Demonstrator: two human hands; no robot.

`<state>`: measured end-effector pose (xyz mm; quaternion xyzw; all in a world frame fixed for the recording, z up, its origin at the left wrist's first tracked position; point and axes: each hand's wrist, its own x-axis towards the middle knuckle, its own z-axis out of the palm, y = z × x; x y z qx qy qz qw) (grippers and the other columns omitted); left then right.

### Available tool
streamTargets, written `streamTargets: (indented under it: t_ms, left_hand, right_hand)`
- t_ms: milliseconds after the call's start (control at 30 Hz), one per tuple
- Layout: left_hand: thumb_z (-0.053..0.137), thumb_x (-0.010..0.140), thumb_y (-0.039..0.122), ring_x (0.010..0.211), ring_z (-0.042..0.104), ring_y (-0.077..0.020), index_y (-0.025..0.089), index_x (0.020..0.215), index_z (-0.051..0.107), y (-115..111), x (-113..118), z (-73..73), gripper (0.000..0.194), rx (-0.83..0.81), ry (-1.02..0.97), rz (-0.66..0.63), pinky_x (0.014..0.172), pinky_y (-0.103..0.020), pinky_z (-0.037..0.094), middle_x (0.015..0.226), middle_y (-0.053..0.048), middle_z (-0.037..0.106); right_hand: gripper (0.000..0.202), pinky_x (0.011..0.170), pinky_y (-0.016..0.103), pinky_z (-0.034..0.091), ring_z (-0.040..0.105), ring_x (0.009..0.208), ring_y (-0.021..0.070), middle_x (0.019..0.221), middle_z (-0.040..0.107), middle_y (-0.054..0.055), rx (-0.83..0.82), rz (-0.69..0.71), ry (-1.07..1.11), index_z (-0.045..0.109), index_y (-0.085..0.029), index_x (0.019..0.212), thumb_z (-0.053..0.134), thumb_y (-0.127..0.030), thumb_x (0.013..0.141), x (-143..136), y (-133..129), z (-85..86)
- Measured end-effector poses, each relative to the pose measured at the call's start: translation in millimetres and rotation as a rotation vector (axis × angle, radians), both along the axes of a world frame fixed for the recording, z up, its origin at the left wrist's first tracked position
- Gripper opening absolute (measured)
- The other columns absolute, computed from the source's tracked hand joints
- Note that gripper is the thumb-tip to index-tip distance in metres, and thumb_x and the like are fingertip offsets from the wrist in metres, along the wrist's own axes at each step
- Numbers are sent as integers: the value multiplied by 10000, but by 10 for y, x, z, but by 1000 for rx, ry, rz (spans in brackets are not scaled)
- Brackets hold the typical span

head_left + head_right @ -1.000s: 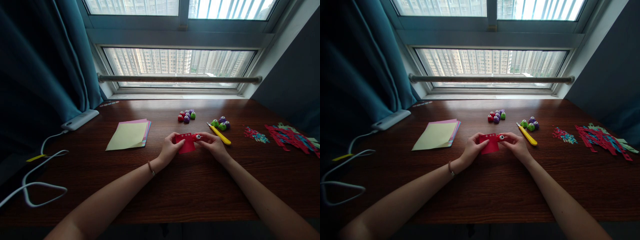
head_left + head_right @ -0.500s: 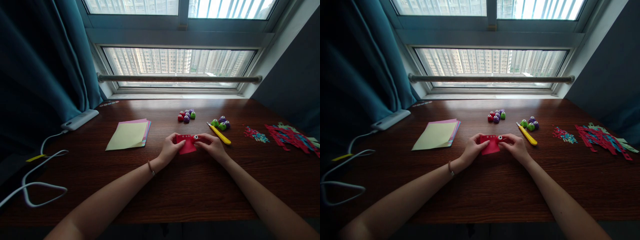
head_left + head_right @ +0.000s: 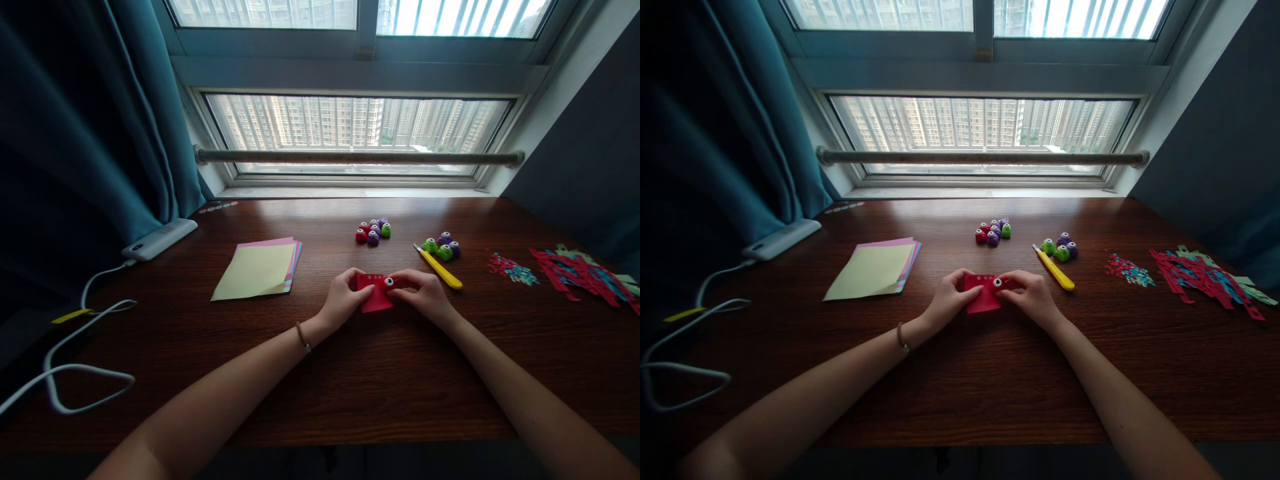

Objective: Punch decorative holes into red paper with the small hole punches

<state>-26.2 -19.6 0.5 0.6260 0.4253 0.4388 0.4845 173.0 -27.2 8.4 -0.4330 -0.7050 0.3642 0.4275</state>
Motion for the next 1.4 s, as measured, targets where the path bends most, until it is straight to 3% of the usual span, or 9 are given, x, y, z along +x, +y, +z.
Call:
streamTargets:
  t_ms: [200,433,633,733,833,933,1167,1400]
  left_hand:
    - [604,725,298,688,530,-125,143,843,525,-2,-13,-25,210,80,123,42,609,-218,407,752,-8,579]
    - [628,716,305,641,493,-128,167,794,564,-69,-11,12,172,221,468,75,597,-240,373,695,6,551]
    - [701,639,404,819,475,-200,178,903,561,-100,-11,14,375,425,763,130,706,-307,393,853,-42,538]
    - [649,694,432,860,462,-215,168,976,536,-143,-6,58,402,555,900,180,733,-329,391,929,-71,512]
    - [469,840,380,790,481,-202,158,897,546,-221,6,108,242,725,1031,99,669,-317,382,854,-70,521]
    - [335,900,321,708,496,-184,156,780,540,-309,29,121,289,828,1075,-33,601,-302,367,759,-57,536]
    - [320,904,283,786,523,-213,121,835,555,-414,78,75,294,870,1104,-173,641,-323,415,779,-94,551]
    - [341,896,273,807,521,-221,106,855,567,-426,72,84,284,934,1092,-228,663,-331,440,788,-106,551]
  right_hand:
    - [252,794,281,508,584,880,176,970,587,50,56,41,-33,656,-195,957,657,-278,719,35,17,23]
    - [252,764,275,503,583,853,174,960,590,46,32,85,-118,664,-206,955,655,-293,719,69,38,-2]
    - [244,756,294,457,572,813,176,898,619,34,96,105,-299,673,-230,948,647,-315,721,82,40,48]
    - [256,698,287,452,567,778,174,883,621,43,59,100,-313,674,-213,933,646,-348,717,87,41,65]
    - [283,713,292,451,567,803,183,899,622,50,27,116,-312,673,-203,928,656,-370,700,101,51,68]
    - [309,724,290,453,569,830,185,940,616,51,-4,130,-290,664,-203,954,662,-372,695,123,59,78]
    - [292,651,271,441,569,768,166,903,621,50,-41,136,-296,673,-203,928,642,-398,713,177,67,113]
    - [292,633,277,435,568,736,168,867,630,54,-53,117,-300,674,-189,906,644,-399,704,189,75,108]
